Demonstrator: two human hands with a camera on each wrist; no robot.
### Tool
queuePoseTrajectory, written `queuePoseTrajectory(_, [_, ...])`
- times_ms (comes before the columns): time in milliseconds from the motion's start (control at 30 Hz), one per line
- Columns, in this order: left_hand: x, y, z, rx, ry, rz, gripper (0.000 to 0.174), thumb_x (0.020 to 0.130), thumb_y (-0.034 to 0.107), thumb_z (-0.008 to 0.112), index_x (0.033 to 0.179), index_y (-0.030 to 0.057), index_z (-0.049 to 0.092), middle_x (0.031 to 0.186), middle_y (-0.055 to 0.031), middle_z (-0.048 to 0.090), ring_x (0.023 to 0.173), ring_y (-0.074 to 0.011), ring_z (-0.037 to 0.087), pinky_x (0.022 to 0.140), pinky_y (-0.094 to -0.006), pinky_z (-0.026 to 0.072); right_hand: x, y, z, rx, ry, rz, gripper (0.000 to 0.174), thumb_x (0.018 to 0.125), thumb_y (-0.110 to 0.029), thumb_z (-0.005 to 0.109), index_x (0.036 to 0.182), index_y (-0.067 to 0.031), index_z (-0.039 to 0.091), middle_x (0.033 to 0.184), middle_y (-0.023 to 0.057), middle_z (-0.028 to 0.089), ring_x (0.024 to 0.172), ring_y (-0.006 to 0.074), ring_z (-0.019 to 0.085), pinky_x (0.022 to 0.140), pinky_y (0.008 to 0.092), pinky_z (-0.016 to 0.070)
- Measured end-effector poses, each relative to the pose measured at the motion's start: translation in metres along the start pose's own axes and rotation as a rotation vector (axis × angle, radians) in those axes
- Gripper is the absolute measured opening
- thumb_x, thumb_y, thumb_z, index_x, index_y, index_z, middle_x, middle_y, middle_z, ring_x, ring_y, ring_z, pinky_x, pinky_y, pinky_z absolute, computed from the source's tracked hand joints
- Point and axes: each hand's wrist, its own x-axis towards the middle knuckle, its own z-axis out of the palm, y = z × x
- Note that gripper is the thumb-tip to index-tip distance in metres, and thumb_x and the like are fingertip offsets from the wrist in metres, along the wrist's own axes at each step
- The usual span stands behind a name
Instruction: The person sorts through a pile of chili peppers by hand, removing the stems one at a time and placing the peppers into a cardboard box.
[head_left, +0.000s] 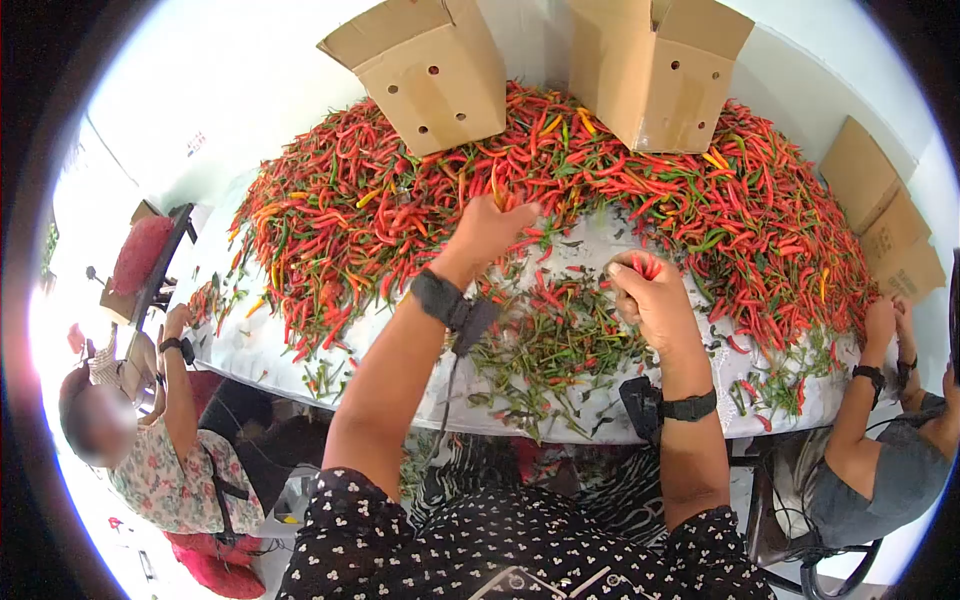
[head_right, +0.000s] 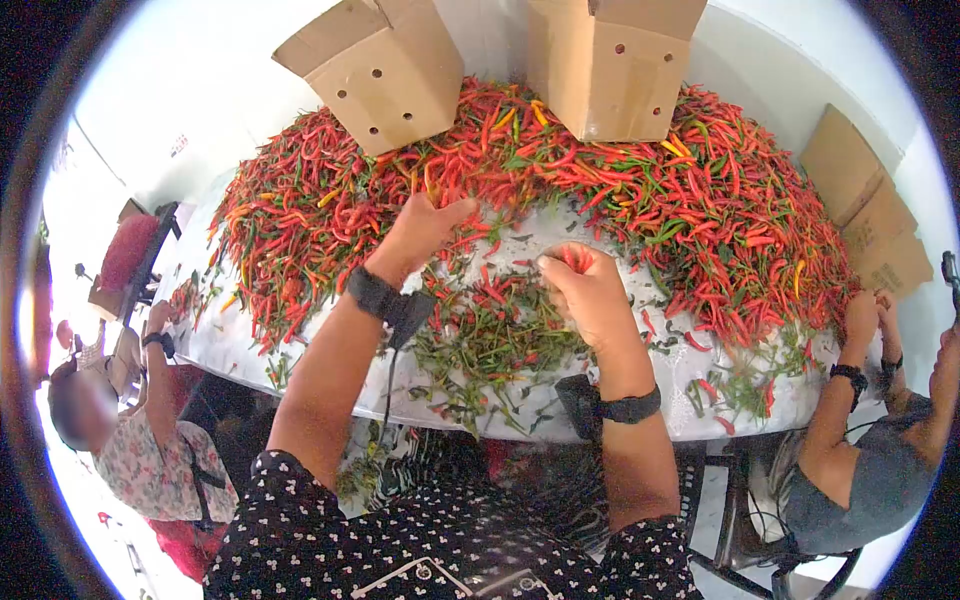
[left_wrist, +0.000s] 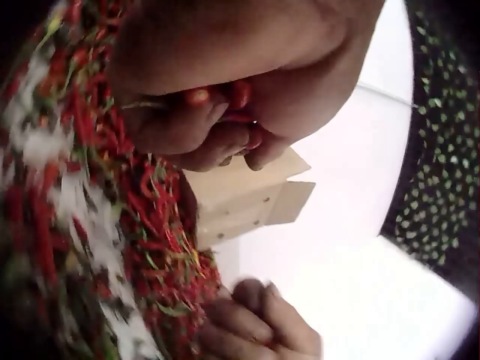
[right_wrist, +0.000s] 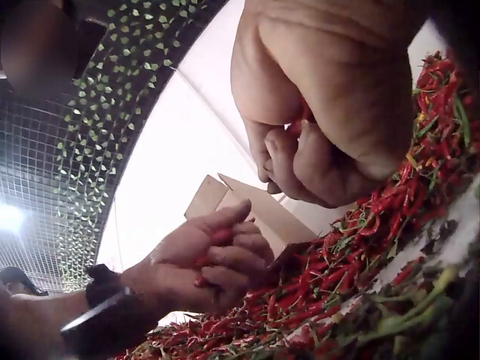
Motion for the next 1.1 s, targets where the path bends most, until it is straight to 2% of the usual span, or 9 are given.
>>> queuePoseTrajectory(33, [0.01,-0.005,-0.003,0.003,-0.003,0.004,0.027,0.08,0.027,0.06,0.065,0.0064,0.052,0.053,-0.0013,0.049,0.047,-0.0144,0.049,0.041,-0.0286,0.0384,0.001,0.0,-0.001,0.003,0.002,-0.005,0.008,0.08,-0.01,0.058,0.08,-0.0037,0.054,0.06,-0.0042,0.046,0.044,0.0021,0.035,0.039,0.018,0.0245])
queuePoseTrajectory(133, [0.037,-0.024,0.001,0.657,-0.032,0.311,0.026,0.075,0.026,0.059,0.082,0.0013,0.061,0.064,-0.0145,0.058,0.067,-0.0355,0.058,0.066,-0.0428,0.0465,0.002,-0.001,-0.002,-0.007,0.024,-0.017,0.008,0.08,-0.011,0.059,0.081,-0.0037,0.055,0.06,-0.004,0.046,0.044,0.002,0.036,0.038,0.0178,0.0243])
queuePoseTrajectory(233, [0.057,-0.051,0.015,1.017,-0.118,0.419,0.029,0.071,0.025,0.057,0.09,0.0033,0.061,0.082,-0.0186,0.062,0.08,-0.0346,0.059,0.073,-0.0443,0.0454,0.002,-0.002,-0.004,-0.032,0.042,-0.058,0.009,0.08,-0.012,0.058,0.083,-0.0042,0.054,0.058,-0.0036,0.042,0.043,0.003,0.033,0.038,0.0184,0.0231])
queuePoseTrajectory(400, [0.056,-0.056,0.031,1.064,-0.319,0.385,0.027,0.072,0.025,0.057,0.086,0.0026,0.059,0.078,-0.0183,0.06,0.077,-0.0378,0.056,0.071,-0.0458,0.0442,0.003,-0.003,-0.009,-0.006,0.03,-0.029,0.01,0.081,-0.012,0.058,0.084,-0.0039,0.054,0.058,-0.0041,0.042,0.044,0.003,0.033,0.038,0.018,0.0229])
queuePoseTrajectory(500, [0.029,-0.035,0.035,0.825,-0.389,0.369,0.023,0.073,0.024,0.059,0.082,0.0026,0.058,0.071,-0.0125,0.06,0.072,-0.0313,0.058,0.065,-0.0409,0.0444,0.003,-0.002,-0.007,-0.037,0.023,-0.054,0.01,0.08,-0.012,0.058,0.081,-0.0025,0.056,0.06,-0.0026,0.047,0.046,0.0021,0.037,0.04,0.0178,0.0258])
queuePoseTrajectory(600, [0.002,-0.011,0.038,0.06,-0.367,0.028,0.015,0.079,0.02,0.059,0.076,0.0063,0.057,0.061,0.0023,0.049,0.048,-0.0057,0.042,0.043,-0.0228,0.0329,0.001,-0.002,-0.004,-0.058,0.016,-0.069,0.01,0.08,-0.012,0.058,0.081,-0.0025,0.056,0.058,-0.0043,0.045,0.046,0.0021,0.036,0.04,0.0182,0.0256])
queuePoseTrajectory(800, [-0.032,0.003,0.045,-0.625,-0.438,-0.164,0.011,0.079,0.014,0.06,0.074,0.0057,0.054,0.055,0.001,0.046,0.04,-0.0051,0.036,0.036,-0.0213,0.0226,0.0,-0.001,0.003,-0.088,-0.016,-0.037,0.009,0.078,-0.012,0.062,0.078,-0.0032,0.058,0.057,-0.0061,0.046,0.047,0.0024,0.038,0.041,0.0199,0.0276])
queuePoseTrajectory(1033, [-0.051,0.014,0.06,-0.619,-0.302,-0.145,0.009,0.081,0.012,0.057,0.075,0.0071,0.053,0.052,0.0048,0.04,0.04,-0.0037,0.033,0.036,-0.0206,0.0211,-0.003,-0.002,0.006,-0.212,-0.035,-0.082,0.01,0.076,-0.009,0.064,0.077,-0.0014,0.058,0.062,-0.005,0.05,0.052,0.0025,0.041,0.045,0.0202,0.0308])
queuePoseTrajectory(1100, [-0.054,0.018,0.06,-0.315,-0.18,-0.031,0.013,0.081,0.013,0.056,0.07,0.0072,0.053,0.052,0.005,0.041,0.041,-0.0033,0.032,0.038,-0.0212,0.0222,-0.002,-0.001,0.004,-0.226,-0.044,-0.067,0.009,0.076,-0.008,0.063,0.078,-0.0009,0.059,0.063,-0.0047,0.051,0.053,0.0026,0.041,0.045,0.0201,0.0315])
